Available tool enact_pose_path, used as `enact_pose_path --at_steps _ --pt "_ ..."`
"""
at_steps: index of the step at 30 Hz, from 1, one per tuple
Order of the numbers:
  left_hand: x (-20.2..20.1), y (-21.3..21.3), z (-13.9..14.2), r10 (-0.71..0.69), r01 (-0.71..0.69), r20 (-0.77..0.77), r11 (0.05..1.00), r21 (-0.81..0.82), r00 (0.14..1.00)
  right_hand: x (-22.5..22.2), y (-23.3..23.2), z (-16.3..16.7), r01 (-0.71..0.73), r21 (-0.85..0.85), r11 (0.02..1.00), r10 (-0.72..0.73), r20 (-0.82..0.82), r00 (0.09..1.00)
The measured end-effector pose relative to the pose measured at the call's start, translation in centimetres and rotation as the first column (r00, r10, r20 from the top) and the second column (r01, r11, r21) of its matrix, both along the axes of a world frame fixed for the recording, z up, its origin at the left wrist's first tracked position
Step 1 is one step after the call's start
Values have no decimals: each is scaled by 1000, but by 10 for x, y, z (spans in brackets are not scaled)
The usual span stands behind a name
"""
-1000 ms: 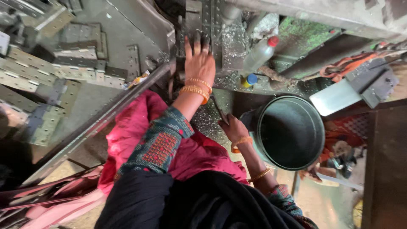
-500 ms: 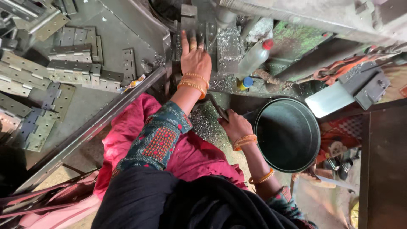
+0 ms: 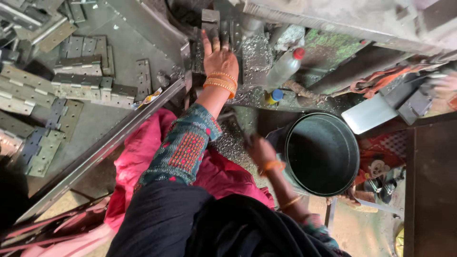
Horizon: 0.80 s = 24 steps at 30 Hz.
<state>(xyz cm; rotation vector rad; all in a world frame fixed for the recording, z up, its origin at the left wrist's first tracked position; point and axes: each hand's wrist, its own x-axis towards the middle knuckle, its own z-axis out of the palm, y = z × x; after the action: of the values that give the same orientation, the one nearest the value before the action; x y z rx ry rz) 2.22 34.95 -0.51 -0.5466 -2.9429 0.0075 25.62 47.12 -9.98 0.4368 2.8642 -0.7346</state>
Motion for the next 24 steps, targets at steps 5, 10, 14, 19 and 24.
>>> enact_pose_path --at_steps 5,10,14,19,24 --pt "-3 -4 -8 -24 24 -14 1000 18 1000 10 -19 1 -27 65 997 32 -83 996" --pt "38 -35 -15 -149 177 -156 966 188 976 5 -18 53 -100 357 929 168 -165 972" --pt "85 -71 -21 -274 332 -398 940 81 875 -6 -28 82 -110 447 888 189 -136 972" --pt "64 -38 5 -206 333 -356 876 348 912 -9 -33 89 -123 423 898 180 -98 979" --pt "51 17 14 -28 110 -359 972 208 933 -5 -30 88 -132 400 907 176 -75 981"
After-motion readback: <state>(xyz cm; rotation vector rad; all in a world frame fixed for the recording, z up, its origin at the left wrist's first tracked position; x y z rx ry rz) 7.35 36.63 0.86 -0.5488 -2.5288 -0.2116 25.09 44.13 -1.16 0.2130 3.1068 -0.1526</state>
